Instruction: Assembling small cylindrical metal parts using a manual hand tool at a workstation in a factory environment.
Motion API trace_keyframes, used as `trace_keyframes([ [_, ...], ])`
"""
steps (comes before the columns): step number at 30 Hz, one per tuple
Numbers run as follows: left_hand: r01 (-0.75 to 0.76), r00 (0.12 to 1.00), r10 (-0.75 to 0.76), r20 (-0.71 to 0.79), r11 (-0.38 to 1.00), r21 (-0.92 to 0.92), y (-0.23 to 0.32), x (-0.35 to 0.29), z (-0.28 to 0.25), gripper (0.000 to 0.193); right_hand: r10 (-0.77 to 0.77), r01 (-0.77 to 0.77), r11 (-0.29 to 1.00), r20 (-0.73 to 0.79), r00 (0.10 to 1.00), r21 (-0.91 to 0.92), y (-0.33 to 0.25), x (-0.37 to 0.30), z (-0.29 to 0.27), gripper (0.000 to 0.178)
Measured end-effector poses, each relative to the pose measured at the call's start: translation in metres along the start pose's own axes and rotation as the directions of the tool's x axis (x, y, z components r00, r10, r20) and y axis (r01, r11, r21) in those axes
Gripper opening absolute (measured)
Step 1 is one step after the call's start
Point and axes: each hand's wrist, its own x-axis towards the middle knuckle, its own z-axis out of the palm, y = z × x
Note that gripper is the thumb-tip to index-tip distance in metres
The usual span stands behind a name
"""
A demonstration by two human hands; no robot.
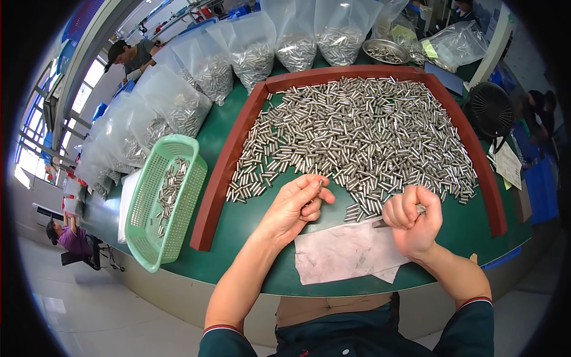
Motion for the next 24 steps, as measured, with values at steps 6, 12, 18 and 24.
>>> trace_keyframes([
  [6,-0.005,0.998,0.005,0.065,1.000,0.006,-0.003,0.002,0.002,0.010,-0.011,0.011,1.000,0.025,1.000,-0.003,-0.001,0.000,-0.004,0.037],
  [12,-0.013,0.997,0.012,0.071,1.000,0.010,-0.005,0.002,0.002,0.007,-0.013,0.014,0.999,0.009,1.000,-0.052,-0.003,0.002,-0.002,0.039],
  [18,-0.002,0.998,-0.005,0.056,0.992,0.129,-0.008,-0.002,0.009,0.007,-0.013,0.012,0.999,-0.007,1.000,-0.034,-0.001,-0.003,-0.003,0.038],
  [24,-0.307,0.938,0.225,0.262,0.194,0.932,-0.035,-0.016,0.047,0.011,-0.032,0.032,0.999,0.019,0.999,-0.041,-0.006,0.001,-0.003,0.039],
])
